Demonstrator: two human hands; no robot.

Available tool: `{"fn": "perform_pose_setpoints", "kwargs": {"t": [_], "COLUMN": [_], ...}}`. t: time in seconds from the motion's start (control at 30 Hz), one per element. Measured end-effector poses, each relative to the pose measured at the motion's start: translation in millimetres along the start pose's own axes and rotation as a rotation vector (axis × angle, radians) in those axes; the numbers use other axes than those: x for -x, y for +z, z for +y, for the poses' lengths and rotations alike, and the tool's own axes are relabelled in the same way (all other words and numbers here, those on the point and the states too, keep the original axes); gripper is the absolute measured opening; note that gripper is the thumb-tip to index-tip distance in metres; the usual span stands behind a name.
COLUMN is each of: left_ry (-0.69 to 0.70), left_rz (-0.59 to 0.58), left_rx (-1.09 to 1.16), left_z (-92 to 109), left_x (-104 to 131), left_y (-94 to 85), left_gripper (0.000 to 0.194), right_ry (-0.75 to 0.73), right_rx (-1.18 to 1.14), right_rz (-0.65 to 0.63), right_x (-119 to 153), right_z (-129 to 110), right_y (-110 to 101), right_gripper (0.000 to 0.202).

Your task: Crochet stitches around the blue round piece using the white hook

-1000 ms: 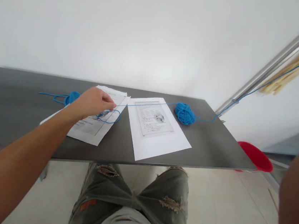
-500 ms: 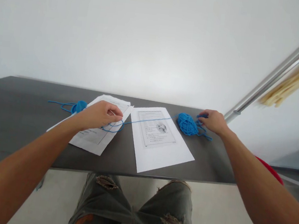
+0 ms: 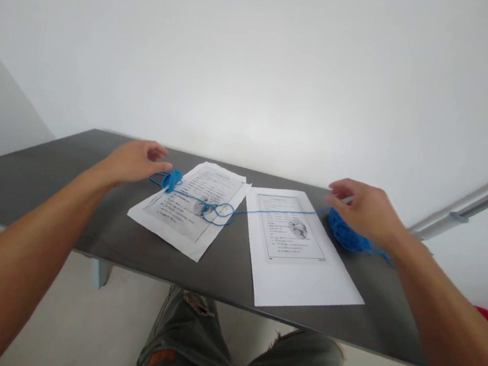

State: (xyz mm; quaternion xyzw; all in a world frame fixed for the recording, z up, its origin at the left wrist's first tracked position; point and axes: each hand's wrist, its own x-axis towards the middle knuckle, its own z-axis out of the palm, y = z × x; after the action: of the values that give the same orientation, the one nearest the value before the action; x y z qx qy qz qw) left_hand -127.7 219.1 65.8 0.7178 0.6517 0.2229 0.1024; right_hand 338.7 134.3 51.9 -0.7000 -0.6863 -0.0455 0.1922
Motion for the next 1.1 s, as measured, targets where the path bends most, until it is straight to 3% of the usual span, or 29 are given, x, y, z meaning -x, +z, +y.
{"fn": "perform_pose_setpoints", "kwargs": {"t": [0.13,0.27,0.37,0.53,0.63,0.7,0.83,0.9,1.0,1.1], "left_ry": [-0.075,-0.088,-0.079,-0.086,-0.112,-0.121,-0.099,-0.086,-0.060,-0.051], "left_rz": [0.006,-0.008,0.001,0.008,-0.022,-0.061,-0.117,-0.154,-0.190,-0.215], "left_rx": [-0.105,-0.103,-0.050,0.156,0.392,0.586,0.904,1.012,1.122,1.172], "left_z": [-17,-21,-20,-12,7,28,82,107,136,149], "left_x": [-8,-14,-17,-12,-4,0,4,5,7,11], "left_y": [27.5,50.4,55.5,53.7,58.2,65.3,87.1,99.8,117.8,132.2], "left_gripper": [0.047,0.043,0.035,0.028,0.016,0.011,0.018,0.025,0.039,0.048], "right_ry": [-0.243,-0.336,-0.349,-0.357,-0.348,-0.385,-0.732,-0.927,-1.087,-1.144], "right_rx": [-0.121,-0.169,-0.179,-0.190,-0.208,-0.226,-0.136,-0.018,0.095,0.123], "right_rz": [-0.116,-0.190,-0.209,-0.193,-0.168,-0.072,0.379,0.519,0.580,0.578], "right_x": [-3,-1,3,8,11,15,22,23,17,8], "right_z": [-72,-116,-127,-115,-103,-99,-104,-108,-109,-100], "right_y": [31,54,62,63,65,68,72,73,75,81], "right_gripper": [0.019,0.016,0.013,0.013,0.015,0.016,0.020,0.021,0.024,0.019]}}
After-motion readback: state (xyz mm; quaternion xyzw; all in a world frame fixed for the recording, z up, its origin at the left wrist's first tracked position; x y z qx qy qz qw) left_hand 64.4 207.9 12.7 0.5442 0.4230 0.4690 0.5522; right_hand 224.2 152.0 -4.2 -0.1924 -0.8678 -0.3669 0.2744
